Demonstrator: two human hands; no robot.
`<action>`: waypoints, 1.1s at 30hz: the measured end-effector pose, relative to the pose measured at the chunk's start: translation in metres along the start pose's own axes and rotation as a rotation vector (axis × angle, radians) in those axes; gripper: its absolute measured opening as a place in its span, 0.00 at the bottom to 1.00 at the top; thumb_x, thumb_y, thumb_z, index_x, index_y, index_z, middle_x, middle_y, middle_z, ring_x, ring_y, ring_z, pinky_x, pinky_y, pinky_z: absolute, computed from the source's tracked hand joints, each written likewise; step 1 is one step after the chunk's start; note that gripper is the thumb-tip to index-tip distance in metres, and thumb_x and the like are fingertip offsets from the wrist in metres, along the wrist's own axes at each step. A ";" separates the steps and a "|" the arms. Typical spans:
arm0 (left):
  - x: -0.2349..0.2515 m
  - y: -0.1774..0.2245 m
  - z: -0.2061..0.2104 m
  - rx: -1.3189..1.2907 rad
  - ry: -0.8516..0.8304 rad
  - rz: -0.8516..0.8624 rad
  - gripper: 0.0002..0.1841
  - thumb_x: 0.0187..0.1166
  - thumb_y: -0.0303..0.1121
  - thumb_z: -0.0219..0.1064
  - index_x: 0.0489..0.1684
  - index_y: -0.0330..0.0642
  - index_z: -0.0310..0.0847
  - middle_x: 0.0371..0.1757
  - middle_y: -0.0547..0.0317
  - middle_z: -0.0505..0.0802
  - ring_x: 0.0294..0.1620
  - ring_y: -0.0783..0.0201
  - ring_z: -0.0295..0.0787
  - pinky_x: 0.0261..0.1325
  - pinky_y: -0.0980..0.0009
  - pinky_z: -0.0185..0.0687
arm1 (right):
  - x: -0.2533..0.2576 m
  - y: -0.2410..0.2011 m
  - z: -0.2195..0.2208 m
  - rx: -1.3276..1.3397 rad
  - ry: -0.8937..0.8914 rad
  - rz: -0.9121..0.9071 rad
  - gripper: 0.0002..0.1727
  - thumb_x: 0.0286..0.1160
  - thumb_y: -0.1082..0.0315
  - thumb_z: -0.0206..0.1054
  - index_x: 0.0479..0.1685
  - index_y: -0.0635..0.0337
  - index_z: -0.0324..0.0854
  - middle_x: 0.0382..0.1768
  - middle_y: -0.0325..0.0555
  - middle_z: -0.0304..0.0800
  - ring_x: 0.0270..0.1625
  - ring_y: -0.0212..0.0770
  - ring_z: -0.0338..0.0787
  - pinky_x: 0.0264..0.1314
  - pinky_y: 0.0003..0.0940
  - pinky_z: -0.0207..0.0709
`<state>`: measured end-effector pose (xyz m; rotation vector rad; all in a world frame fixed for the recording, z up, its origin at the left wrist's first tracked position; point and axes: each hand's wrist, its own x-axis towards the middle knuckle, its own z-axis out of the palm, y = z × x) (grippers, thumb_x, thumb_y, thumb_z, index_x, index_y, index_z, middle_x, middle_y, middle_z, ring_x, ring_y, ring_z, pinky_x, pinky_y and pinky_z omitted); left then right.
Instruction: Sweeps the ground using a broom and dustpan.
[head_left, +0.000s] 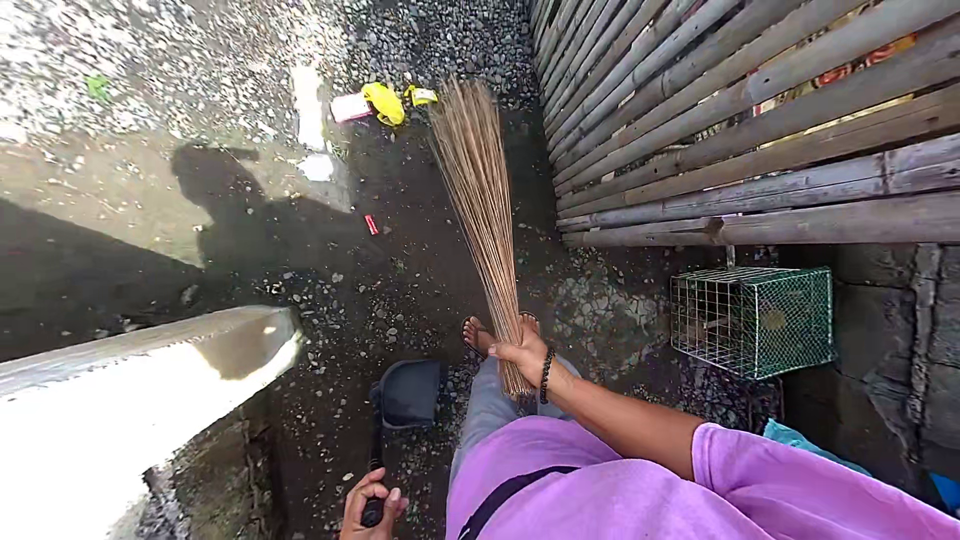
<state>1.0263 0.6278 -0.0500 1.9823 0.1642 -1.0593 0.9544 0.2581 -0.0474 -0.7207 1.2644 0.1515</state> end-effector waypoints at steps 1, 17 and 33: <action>0.000 0.000 0.002 -0.001 0.004 0.003 0.09 0.66 0.14 0.69 0.38 0.26 0.73 0.71 0.40 0.78 0.38 0.65 0.95 0.39 0.68 0.97 | 0.004 -0.019 0.006 0.109 0.019 0.057 0.23 0.76 0.67 0.69 0.65 0.64 0.67 0.29 0.49 0.83 0.24 0.42 0.86 0.25 0.38 0.85; -0.049 -0.023 0.054 -0.164 0.101 -0.082 0.10 0.66 0.13 0.68 0.40 0.25 0.71 0.71 0.39 0.79 0.35 0.65 0.95 0.40 0.66 0.96 | 0.073 -0.116 -0.116 -0.273 0.123 -0.218 0.30 0.75 0.59 0.71 0.73 0.58 0.65 0.29 0.51 0.86 0.23 0.45 0.88 0.25 0.43 0.86; -0.089 -0.024 0.096 -0.243 0.235 -0.037 0.09 0.63 0.12 0.68 0.36 0.28 0.73 0.67 0.45 0.81 0.38 0.66 0.94 0.38 0.67 0.96 | 0.056 -0.136 -0.135 -0.304 -0.377 0.091 0.20 0.76 0.53 0.57 0.59 0.55 0.70 0.24 0.45 0.86 0.19 0.45 0.89 0.21 0.44 0.88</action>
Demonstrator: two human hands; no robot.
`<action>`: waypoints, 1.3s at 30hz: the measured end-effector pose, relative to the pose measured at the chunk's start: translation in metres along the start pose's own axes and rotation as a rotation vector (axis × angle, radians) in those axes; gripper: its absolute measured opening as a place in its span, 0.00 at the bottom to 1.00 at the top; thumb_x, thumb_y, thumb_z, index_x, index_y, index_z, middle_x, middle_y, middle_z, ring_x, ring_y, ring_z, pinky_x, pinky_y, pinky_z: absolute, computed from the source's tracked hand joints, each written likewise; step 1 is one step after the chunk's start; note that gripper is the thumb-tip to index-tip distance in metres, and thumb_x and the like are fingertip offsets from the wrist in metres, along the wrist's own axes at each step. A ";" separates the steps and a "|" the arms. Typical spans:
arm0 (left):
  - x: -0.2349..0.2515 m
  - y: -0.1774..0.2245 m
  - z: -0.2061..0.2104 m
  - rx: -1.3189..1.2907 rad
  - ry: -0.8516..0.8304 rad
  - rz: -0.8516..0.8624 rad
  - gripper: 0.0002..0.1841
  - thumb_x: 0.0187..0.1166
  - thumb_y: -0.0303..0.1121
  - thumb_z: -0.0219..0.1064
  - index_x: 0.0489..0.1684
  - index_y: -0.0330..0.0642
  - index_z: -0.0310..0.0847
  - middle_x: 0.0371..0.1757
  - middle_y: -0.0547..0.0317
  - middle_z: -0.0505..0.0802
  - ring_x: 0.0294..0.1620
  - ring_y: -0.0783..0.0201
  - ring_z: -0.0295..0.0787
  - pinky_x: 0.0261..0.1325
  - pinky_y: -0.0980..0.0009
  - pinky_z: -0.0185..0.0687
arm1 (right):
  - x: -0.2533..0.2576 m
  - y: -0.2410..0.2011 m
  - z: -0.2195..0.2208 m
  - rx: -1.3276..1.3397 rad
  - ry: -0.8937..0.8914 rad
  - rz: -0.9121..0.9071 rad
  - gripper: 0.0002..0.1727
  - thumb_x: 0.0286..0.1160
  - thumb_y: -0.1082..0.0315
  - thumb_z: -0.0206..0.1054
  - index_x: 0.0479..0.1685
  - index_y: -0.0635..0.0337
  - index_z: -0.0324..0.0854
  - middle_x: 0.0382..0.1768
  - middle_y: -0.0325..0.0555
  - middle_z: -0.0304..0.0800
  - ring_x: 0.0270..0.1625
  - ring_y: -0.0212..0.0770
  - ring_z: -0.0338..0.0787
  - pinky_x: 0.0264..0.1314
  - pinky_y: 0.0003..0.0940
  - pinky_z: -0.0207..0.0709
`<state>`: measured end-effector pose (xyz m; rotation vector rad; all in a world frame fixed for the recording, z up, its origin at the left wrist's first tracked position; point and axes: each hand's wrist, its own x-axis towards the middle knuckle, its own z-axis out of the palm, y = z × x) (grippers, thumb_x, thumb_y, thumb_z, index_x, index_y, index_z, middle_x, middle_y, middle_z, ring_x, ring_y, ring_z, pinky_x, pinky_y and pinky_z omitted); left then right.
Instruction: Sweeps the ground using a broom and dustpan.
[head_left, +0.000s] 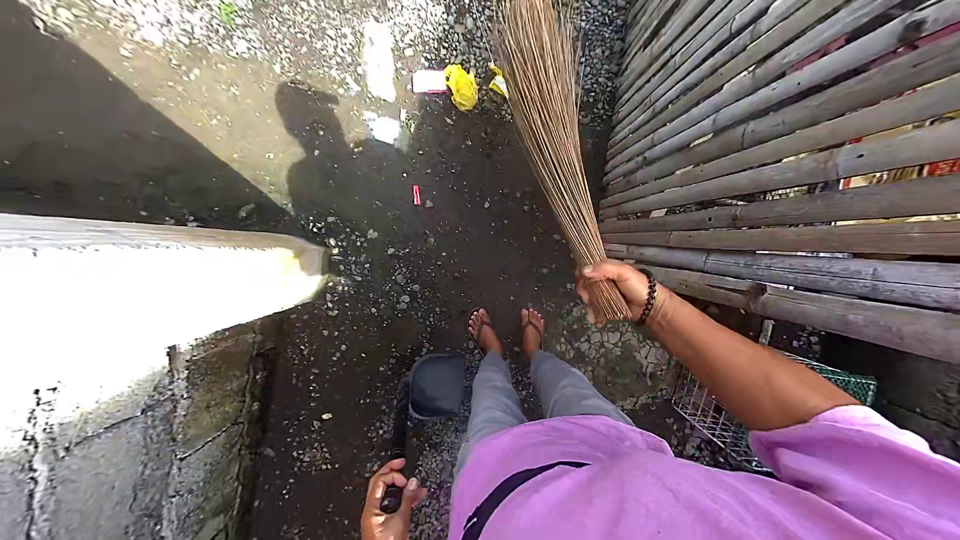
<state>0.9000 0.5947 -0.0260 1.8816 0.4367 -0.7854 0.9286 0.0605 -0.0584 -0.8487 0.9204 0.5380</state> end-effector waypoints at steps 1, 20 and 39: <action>0.000 -0.003 0.003 0.000 0.009 0.005 0.09 0.63 0.13 0.69 0.36 0.28 0.74 0.67 0.44 0.81 0.38 0.66 0.94 0.38 0.67 0.96 | -0.028 0.013 0.002 0.005 -0.093 0.057 0.19 0.73 0.54 0.58 0.56 0.56 0.71 0.24 0.45 0.86 0.19 0.44 0.89 0.21 0.43 0.88; -0.087 -0.042 0.009 -0.019 0.296 -0.357 0.15 0.70 0.10 0.66 0.52 0.21 0.69 0.60 0.39 0.80 0.34 0.63 0.94 0.37 0.66 0.95 | -0.063 0.062 0.053 -0.304 -0.177 0.327 0.18 0.69 0.64 0.68 0.57 0.57 0.71 0.22 0.39 0.84 0.22 0.35 0.87 0.28 0.31 0.85; -0.073 -0.040 0.019 -0.229 0.367 -0.325 0.13 0.70 0.10 0.65 0.48 0.24 0.71 0.62 0.41 0.83 0.32 0.61 0.95 0.36 0.64 0.97 | -0.010 0.021 0.103 -0.218 -0.202 0.265 0.13 0.79 0.61 0.57 0.55 0.59 0.72 0.22 0.43 0.84 0.18 0.38 0.86 0.19 0.34 0.84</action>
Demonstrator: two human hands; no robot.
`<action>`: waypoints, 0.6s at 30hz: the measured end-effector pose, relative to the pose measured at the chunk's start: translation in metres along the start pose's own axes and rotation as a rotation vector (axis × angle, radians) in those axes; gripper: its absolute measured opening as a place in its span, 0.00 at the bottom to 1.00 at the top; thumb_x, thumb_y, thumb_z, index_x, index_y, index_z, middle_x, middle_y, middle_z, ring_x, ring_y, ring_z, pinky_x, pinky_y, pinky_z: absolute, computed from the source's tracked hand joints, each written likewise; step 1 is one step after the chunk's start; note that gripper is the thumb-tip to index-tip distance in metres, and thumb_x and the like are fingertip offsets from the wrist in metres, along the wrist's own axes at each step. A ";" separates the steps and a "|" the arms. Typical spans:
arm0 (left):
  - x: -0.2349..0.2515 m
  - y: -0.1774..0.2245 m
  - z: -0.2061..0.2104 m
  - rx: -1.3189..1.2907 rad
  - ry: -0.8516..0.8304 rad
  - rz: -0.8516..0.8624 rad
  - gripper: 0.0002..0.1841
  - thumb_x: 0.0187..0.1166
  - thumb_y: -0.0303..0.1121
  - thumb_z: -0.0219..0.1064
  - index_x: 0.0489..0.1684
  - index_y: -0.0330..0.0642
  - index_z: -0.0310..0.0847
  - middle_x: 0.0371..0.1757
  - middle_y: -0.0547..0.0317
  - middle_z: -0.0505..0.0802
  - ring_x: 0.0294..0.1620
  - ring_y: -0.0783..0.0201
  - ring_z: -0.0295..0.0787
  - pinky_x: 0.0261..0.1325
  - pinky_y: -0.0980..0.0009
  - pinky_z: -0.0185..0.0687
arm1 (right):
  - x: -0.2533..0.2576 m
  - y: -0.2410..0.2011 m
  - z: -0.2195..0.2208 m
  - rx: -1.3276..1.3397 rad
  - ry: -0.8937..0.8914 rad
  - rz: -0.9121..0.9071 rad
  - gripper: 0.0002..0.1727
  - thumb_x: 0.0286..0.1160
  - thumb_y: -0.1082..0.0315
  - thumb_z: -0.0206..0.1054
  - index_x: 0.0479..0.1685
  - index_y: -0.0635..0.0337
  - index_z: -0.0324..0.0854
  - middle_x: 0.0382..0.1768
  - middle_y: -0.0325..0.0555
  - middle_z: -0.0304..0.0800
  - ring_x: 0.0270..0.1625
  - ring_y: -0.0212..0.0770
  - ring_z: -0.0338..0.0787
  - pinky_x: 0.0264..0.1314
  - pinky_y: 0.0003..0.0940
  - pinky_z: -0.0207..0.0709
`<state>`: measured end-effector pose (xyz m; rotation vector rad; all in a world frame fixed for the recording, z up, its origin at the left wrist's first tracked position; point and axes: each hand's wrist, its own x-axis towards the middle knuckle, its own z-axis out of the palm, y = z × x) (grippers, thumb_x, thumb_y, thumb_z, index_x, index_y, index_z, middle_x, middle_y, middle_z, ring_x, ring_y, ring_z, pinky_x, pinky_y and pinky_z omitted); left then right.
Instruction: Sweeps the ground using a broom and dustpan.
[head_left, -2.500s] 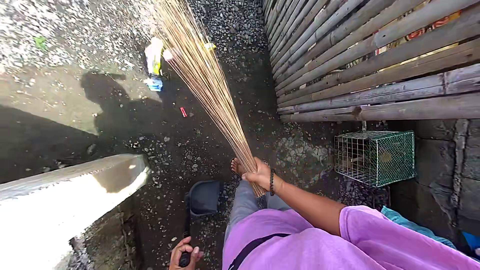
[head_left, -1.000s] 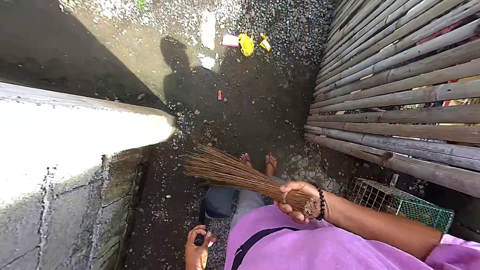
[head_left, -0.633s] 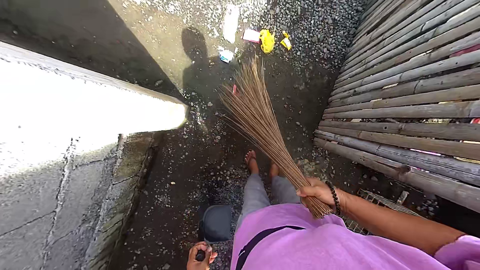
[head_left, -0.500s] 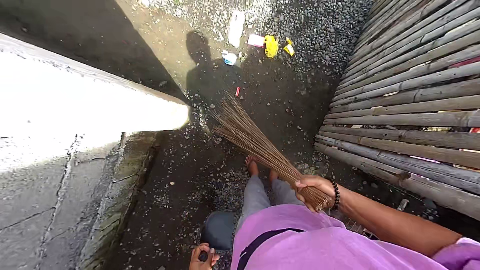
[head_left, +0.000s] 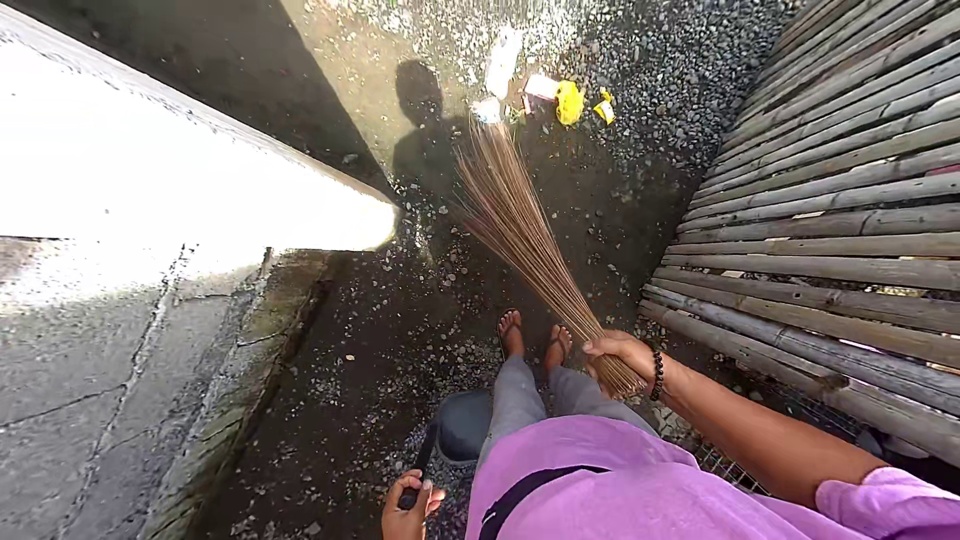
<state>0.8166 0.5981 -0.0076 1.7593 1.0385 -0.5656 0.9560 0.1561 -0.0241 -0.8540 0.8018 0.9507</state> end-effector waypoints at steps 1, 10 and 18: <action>0.002 0.002 0.003 -0.001 -0.008 0.004 0.13 0.69 0.09 0.65 0.48 0.24 0.72 0.61 0.41 0.83 0.32 0.61 0.95 0.36 0.64 0.97 | 0.011 -0.017 -0.002 0.059 -0.068 0.036 0.14 0.82 0.57 0.50 0.51 0.58 0.73 0.21 0.42 0.84 0.15 0.37 0.85 0.15 0.32 0.83; -0.005 0.006 -0.011 -0.030 0.038 0.035 0.10 0.71 0.11 0.63 0.46 0.27 0.71 0.64 0.43 0.83 0.35 0.61 0.96 0.38 0.64 0.97 | 0.113 -0.041 0.009 -0.251 0.240 -0.253 0.21 0.74 0.64 0.71 0.61 0.64 0.74 0.33 0.46 0.85 0.29 0.37 0.86 0.36 0.35 0.84; 0.008 -0.002 -0.013 0.034 -0.024 0.078 0.12 0.66 0.10 0.66 0.43 0.24 0.72 0.63 0.41 0.82 0.35 0.62 0.95 0.38 0.65 0.97 | 0.120 -0.095 0.007 0.094 -0.098 -0.063 0.19 0.86 0.52 0.47 0.51 0.57 0.75 0.23 0.40 0.83 0.16 0.33 0.81 0.15 0.26 0.77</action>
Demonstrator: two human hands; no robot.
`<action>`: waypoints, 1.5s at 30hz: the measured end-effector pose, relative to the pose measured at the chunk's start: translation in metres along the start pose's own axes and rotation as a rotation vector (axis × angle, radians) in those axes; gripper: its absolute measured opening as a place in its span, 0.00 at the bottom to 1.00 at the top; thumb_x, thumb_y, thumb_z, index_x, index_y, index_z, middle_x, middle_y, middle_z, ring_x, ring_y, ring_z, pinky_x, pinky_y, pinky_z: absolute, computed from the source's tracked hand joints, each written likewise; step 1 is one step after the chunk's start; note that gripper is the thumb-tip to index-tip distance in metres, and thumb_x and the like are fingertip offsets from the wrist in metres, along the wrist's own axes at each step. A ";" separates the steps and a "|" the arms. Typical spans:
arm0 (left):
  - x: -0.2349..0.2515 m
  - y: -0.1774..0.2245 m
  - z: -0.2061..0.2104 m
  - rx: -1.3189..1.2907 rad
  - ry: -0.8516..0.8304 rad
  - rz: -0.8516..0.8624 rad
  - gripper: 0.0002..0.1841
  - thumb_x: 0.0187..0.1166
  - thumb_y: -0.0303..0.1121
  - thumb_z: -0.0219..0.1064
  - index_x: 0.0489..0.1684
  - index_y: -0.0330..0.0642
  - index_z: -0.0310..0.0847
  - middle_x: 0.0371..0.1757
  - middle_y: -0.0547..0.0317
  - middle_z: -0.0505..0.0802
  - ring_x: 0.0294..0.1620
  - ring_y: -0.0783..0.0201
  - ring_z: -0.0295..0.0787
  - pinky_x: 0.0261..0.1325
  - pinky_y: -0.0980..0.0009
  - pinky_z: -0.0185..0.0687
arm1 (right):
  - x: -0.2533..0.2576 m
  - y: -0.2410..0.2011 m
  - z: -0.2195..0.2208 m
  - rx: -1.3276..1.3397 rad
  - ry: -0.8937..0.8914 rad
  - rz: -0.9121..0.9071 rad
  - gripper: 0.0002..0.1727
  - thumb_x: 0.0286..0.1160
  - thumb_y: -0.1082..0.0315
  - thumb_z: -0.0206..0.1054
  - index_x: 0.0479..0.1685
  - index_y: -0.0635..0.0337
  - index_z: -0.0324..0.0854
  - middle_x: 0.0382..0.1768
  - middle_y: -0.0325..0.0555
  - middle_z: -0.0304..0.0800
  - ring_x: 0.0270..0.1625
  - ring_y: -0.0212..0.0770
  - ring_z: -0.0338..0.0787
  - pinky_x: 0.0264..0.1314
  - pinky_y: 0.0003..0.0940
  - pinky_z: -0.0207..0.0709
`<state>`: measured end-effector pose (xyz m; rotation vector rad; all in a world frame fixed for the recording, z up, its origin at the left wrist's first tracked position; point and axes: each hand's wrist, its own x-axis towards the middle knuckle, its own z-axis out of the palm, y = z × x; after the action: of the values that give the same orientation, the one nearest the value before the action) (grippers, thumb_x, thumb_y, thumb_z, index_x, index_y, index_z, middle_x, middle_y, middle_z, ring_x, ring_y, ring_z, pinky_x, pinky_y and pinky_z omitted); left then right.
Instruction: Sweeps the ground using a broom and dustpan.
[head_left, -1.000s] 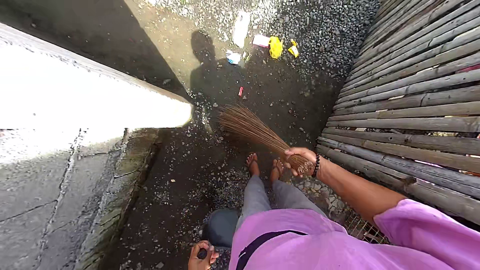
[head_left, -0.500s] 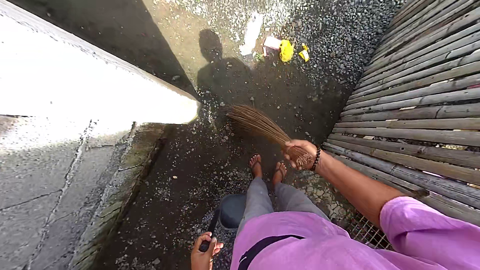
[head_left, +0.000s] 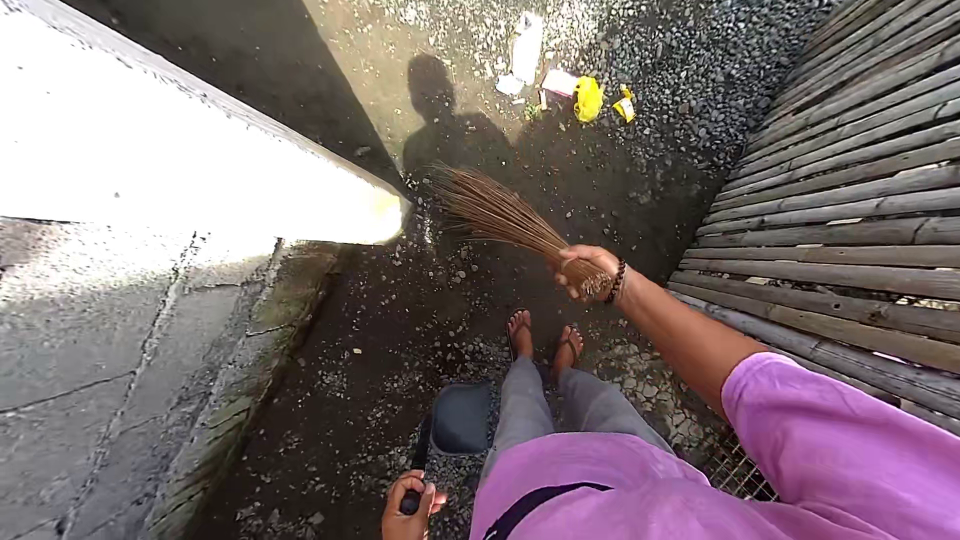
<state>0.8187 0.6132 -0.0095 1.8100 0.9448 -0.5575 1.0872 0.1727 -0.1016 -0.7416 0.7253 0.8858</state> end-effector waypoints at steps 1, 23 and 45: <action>0.000 -0.001 -0.001 0.012 -0.012 0.011 0.11 0.65 0.10 0.67 0.41 0.25 0.72 0.63 0.42 0.82 0.35 0.62 0.95 0.38 0.65 0.97 | 0.021 -0.016 -0.004 -0.025 0.100 -0.026 0.18 0.85 0.51 0.50 0.49 0.55 0.76 0.24 0.40 0.82 0.16 0.34 0.81 0.15 0.28 0.76; 0.008 -0.006 -0.013 0.027 -0.101 -0.003 0.11 0.70 0.13 0.65 0.46 0.23 0.70 0.64 0.41 0.82 0.35 0.61 0.96 0.40 0.62 0.97 | -0.046 -0.063 -0.130 -0.102 0.619 -0.283 0.10 0.82 0.56 0.57 0.45 0.52 0.77 0.21 0.38 0.83 0.17 0.33 0.81 0.17 0.30 0.77; 0.000 0.015 -0.001 0.127 -0.129 0.151 0.10 0.63 0.11 0.67 0.37 0.29 0.73 0.62 0.48 0.83 0.41 0.68 0.93 0.43 0.66 0.96 | -0.023 0.012 -0.101 -0.258 0.467 -0.321 0.22 0.73 0.65 0.66 0.65 0.60 0.71 0.28 0.45 0.85 0.24 0.40 0.87 0.28 0.38 0.85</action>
<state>0.8301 0.6111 -0.0006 1.9151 0.6928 -0.6422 1.0421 0.0867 -0.1410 -1.2822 0.8774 0.5173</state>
